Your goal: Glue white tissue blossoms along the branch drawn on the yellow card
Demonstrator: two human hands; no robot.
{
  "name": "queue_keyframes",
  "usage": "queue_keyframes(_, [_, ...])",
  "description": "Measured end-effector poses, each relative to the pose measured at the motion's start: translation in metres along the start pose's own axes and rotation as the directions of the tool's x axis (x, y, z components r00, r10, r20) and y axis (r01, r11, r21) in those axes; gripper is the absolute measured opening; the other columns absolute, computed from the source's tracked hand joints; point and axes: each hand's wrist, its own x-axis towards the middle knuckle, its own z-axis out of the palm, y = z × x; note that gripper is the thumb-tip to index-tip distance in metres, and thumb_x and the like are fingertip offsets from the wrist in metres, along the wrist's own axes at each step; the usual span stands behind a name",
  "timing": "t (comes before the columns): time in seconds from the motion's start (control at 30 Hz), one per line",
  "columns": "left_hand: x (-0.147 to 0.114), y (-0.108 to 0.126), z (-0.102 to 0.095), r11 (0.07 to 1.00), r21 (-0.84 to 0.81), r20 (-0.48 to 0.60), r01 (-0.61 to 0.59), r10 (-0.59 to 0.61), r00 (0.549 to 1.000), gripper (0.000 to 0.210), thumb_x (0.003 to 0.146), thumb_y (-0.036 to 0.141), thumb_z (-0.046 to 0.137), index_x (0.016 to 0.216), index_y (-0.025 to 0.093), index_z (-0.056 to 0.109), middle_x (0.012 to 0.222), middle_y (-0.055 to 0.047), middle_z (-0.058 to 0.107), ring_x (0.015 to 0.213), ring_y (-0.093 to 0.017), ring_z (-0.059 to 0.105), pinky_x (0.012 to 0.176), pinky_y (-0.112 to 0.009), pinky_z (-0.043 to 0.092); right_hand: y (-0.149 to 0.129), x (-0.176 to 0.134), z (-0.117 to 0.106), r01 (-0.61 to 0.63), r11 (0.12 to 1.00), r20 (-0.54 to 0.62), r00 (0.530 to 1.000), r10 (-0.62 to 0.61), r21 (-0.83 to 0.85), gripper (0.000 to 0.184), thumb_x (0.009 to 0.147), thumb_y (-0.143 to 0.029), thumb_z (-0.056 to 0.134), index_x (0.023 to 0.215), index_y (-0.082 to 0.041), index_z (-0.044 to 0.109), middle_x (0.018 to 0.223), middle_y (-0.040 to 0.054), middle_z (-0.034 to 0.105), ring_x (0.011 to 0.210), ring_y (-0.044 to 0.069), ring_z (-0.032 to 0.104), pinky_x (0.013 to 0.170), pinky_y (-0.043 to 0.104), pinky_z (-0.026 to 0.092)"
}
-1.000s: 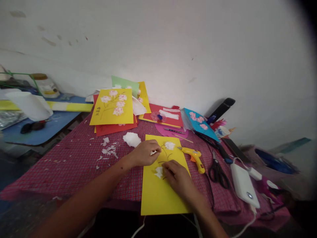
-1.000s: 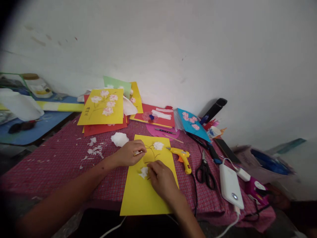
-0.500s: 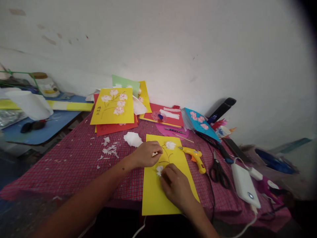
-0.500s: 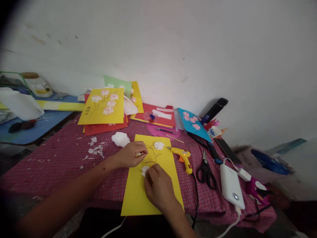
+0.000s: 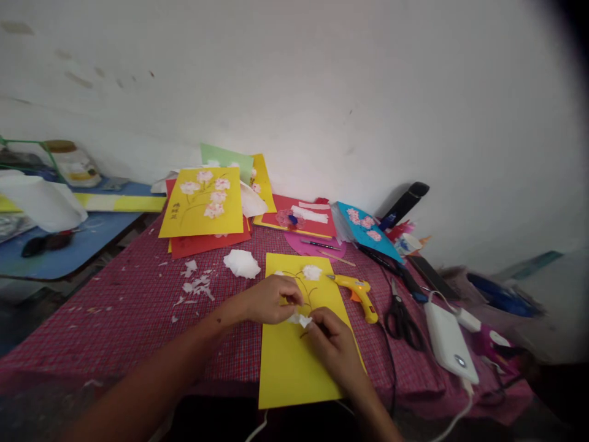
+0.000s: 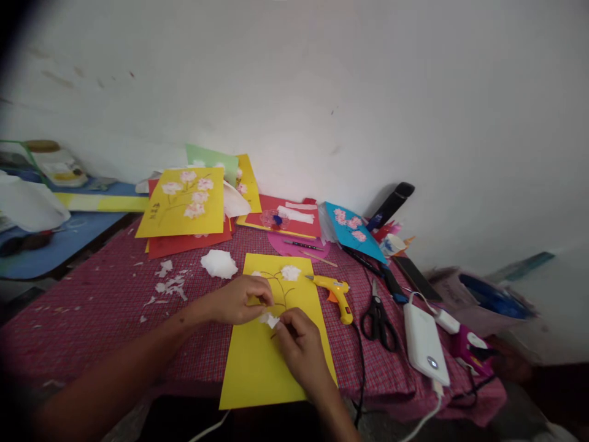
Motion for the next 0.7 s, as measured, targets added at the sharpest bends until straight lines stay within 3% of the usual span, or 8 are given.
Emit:
queue_keyframes(0.2, [0.0, 0.005, 0.006, 0.99, -0.142, 0.051, 0.018, -0.01, 0.999, 0.016, 0.078, 0.019, 0.065, 0.094, 0.017, 0.069, 0.087, -0.004, 0.067, 0.079, -0.014, 0.061, 0.075, -0.024, 0.047, 0.005, 0.0, -0.001, -0.048, 0.994, -0.005, 0.999, 0.048, 0.102, 0.017, 0.093, -0.028, 0.051, 0.079, -0.019, 0.057, 0.074, 0.0001, 0.053, 0.069, 0.015, 0.049, 0.062, 0.025, 0.037])
queue_keyframes(0.3, [0.0, 0.003, 0.011, 0.991, -0.131, 0.041, 0.012, -0.006, 0.999, 0.014, 0.081, 0.024, 0.065, 0.092, 0.017, 0.069, 0.085, -0.003, 0.066, 0.079, -0.014, 0.061, 0.074, -0.024, 0.046, 0.002, 0.0, -0.001, -0.047, 0.994, -0.002, 0.999, 0.048, 0.102, 0.018, 0.093, -0.029, 0.051, 0.079, -0.019, 0.057, 0.074, -0.0001, 0.053, 0.069, 0.015, 0.049, 0.062, 0.025, 0.037])
queue_keyframes(0.5, [0.0, -0.001, 0.016, 0.997, -0.076, 0.008, -0.004, 0.004, 1.0, 0.01, 0.079, 0.012, 0.06, 0.083, 0.016, 0.068, 0.08, -0.002, 0.066, 0.076, -0.013, 0.06, 0.074, -0.023, 0.043, 0.003, 0.0, 0.0, -0.06, 0.99, 0.002, 0.998, 0.06, 0.126, 0.017, 0.093, -0.03, 0.053, 0.08, -0.02, 0.058, 0.075, 0.0003, 0.054, 0.07, 0.016, 0.051, 0.064, 0.025, 0.04])
queue_keyframes(0.6, [0.0, -0.001, 0.015, 0.998, -0.062, 0.004, 0.012, -0.011, 1.0, 0.009, 0.078, 0.012, 0.059, 0.082, 0.015, 0.067, 0.079, -0.002, 0.066, 0.075, -0.013, 0.06, 0.072, -0.023, 0.043, 0.008, -0.002, 0.003, -0.081, 0.962, -0.044, 0.994, 0.096, 0.262, 0.015, 0.091, -0.03, 0.056, 0.103, -0.022, 0.06, 0.087, 0.0023, 0.059, 0.079, 0.018, 0.056, 0.07, 0.027, 0.045])
queue_keyframes(0.7, [0.0, 0.0, 0.014, 0.998, -0.064, 0.007, 0.011, -0.011, 1.0, 0.01, 0.079, 0.012, 0.059, 0.083, 0.015, 0.067, 0.081, -0.002, 0.067, 0.076, -0.013, 0.061, 0.073, -0.023, 0.043, 0.01, -0.005, 0.004, -0.049, 0.928, -0.093, 0.992, 0.089, 0.369, 0.041, 0.088, -0.028, 0.061, 0.127, -0.027, 0.049, 0.104, 0.0043, 0.059, 0.086, 0.018, 0.057, 0.075, 0.028, 0.048])
